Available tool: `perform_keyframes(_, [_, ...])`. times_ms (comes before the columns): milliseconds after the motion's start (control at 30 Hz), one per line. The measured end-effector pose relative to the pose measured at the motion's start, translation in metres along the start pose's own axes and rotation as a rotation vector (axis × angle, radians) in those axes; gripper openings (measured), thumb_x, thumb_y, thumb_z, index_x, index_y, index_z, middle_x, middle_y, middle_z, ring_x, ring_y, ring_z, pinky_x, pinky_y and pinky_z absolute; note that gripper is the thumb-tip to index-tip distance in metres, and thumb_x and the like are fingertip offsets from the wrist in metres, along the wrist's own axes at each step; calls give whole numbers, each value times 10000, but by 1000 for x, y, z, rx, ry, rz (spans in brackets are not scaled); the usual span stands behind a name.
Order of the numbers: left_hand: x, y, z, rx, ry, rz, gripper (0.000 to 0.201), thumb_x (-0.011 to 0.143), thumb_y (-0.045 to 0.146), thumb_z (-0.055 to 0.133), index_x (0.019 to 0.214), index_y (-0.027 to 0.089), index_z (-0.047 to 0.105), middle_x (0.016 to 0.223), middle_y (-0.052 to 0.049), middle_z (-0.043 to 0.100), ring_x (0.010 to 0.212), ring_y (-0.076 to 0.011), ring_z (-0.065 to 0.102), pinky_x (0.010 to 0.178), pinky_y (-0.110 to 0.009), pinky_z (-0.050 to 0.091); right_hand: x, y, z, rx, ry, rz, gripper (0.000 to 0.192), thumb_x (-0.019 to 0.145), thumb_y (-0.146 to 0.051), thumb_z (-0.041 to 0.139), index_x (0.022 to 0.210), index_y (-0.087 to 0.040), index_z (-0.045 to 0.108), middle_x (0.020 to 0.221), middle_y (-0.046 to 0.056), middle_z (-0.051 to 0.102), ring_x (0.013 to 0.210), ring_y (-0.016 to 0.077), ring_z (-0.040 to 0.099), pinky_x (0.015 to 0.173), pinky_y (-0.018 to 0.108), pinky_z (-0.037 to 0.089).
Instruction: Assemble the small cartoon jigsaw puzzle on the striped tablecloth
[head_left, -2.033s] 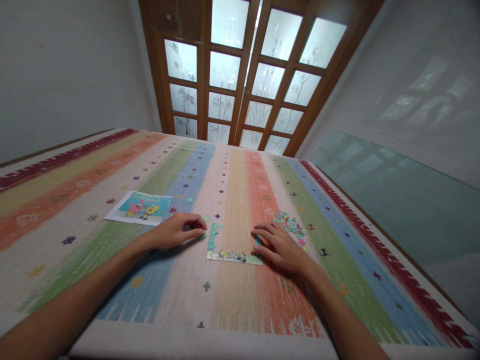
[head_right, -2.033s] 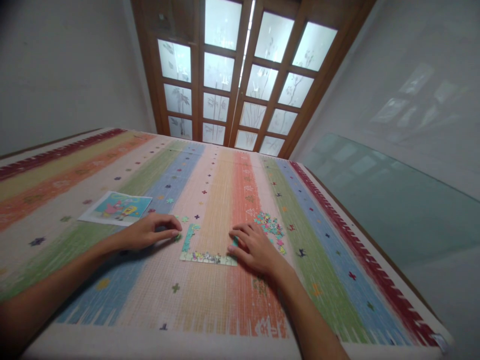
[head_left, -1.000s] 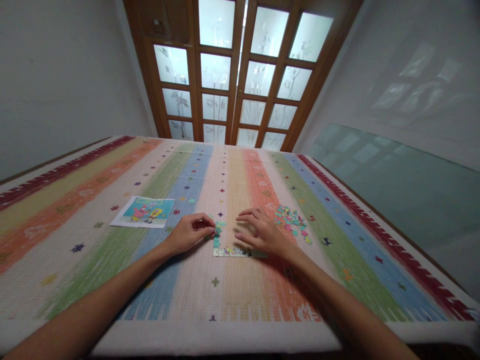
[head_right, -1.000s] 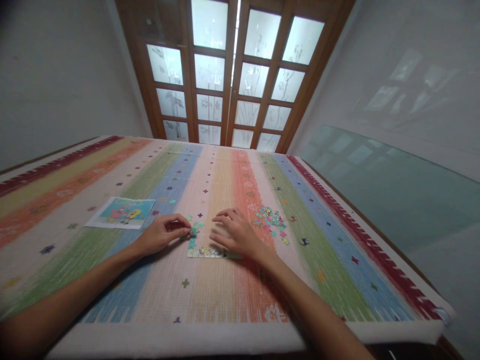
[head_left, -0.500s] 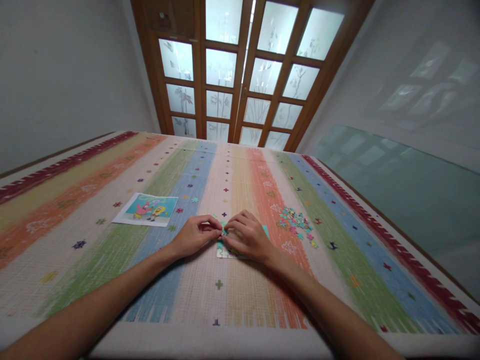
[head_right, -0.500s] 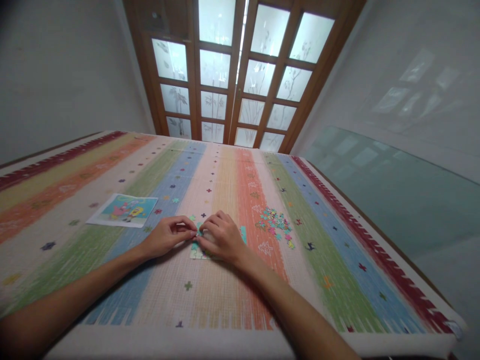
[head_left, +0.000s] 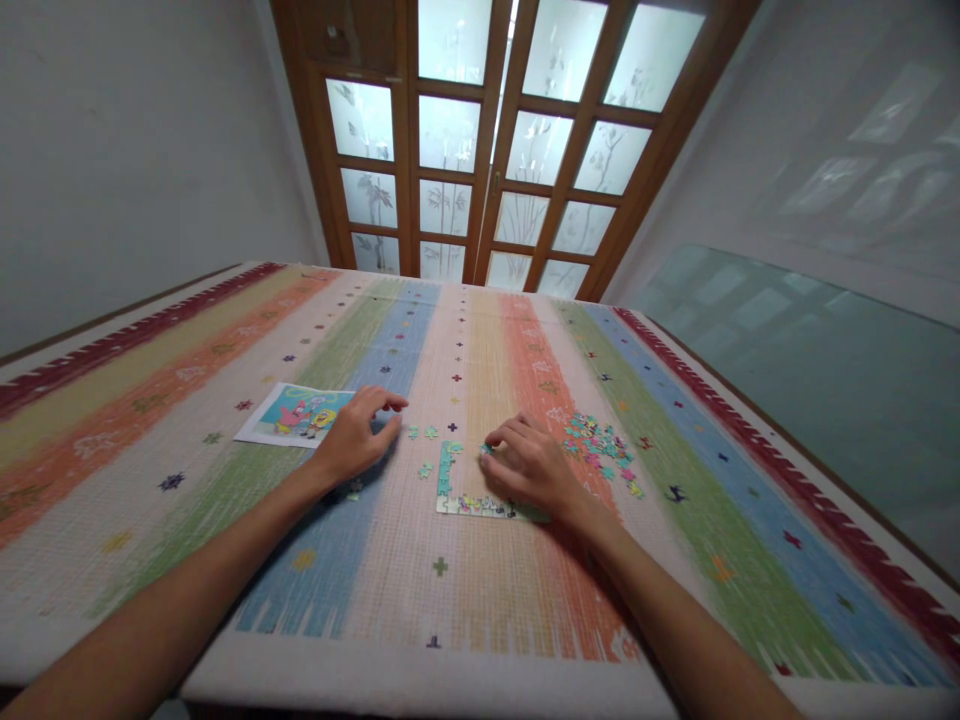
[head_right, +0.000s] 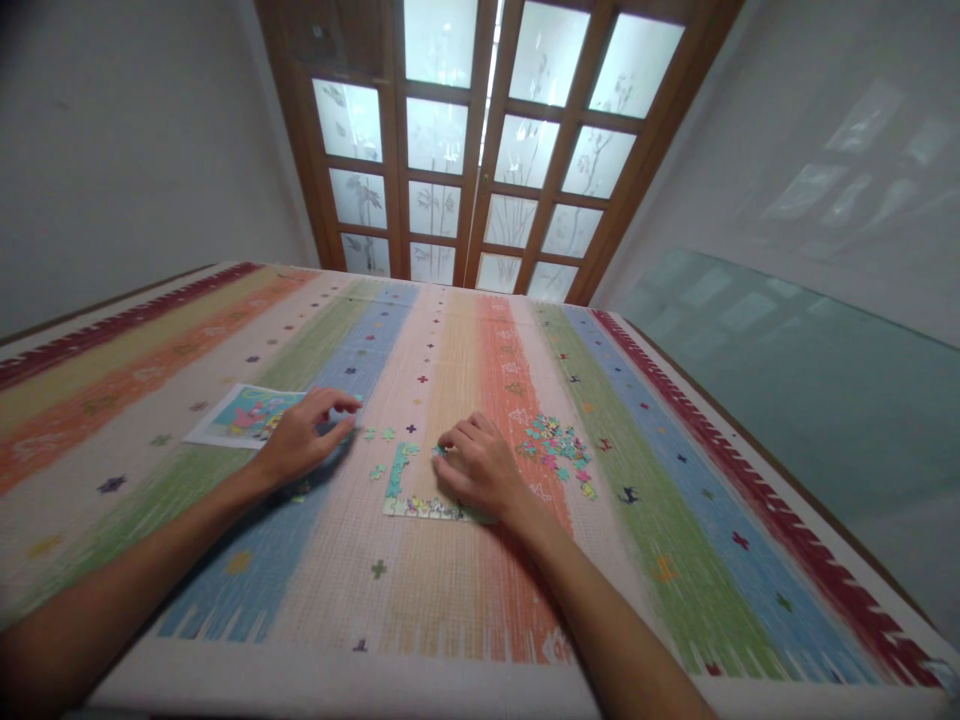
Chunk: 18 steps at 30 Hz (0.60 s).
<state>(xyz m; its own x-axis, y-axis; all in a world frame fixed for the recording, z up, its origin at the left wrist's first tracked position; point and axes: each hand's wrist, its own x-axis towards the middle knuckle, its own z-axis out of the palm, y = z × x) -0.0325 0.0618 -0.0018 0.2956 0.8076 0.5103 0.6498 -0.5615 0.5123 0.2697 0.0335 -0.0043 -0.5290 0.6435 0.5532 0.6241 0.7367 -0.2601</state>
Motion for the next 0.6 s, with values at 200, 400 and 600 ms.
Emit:
perform_keyframes(200, [4,-28,-16,199,-104,50,226,863,190,498,1012,200,668,1013,-85,654,1022,-277,594,979,-466,489,-6,10,0,-150,-80,93,88,900,-253,613,887,-198,681,920,90,706,910,258,583,827,386,400])
perform_keyframes(400, [6,-32,-30,199,-196,103,284,865,263,523,1071,193,705,1069,-99,634,1040,-285,596,1008,-480,479,-9,7,0,-240,-166,114,105,898,-244,605,917,-200,698,960,83,698,944,257,559,809,379,326])
perform_keyframes(600, [3,-31,-30,152,-393,104,317,880,399,543,1048,198,721,1073,-98,625,1034,-281,615,995,-449,487,-9,5,1,-248,-179,134,127,900,-247,595,934,-192,704,981,86,700,949,255,546,817,378,301])
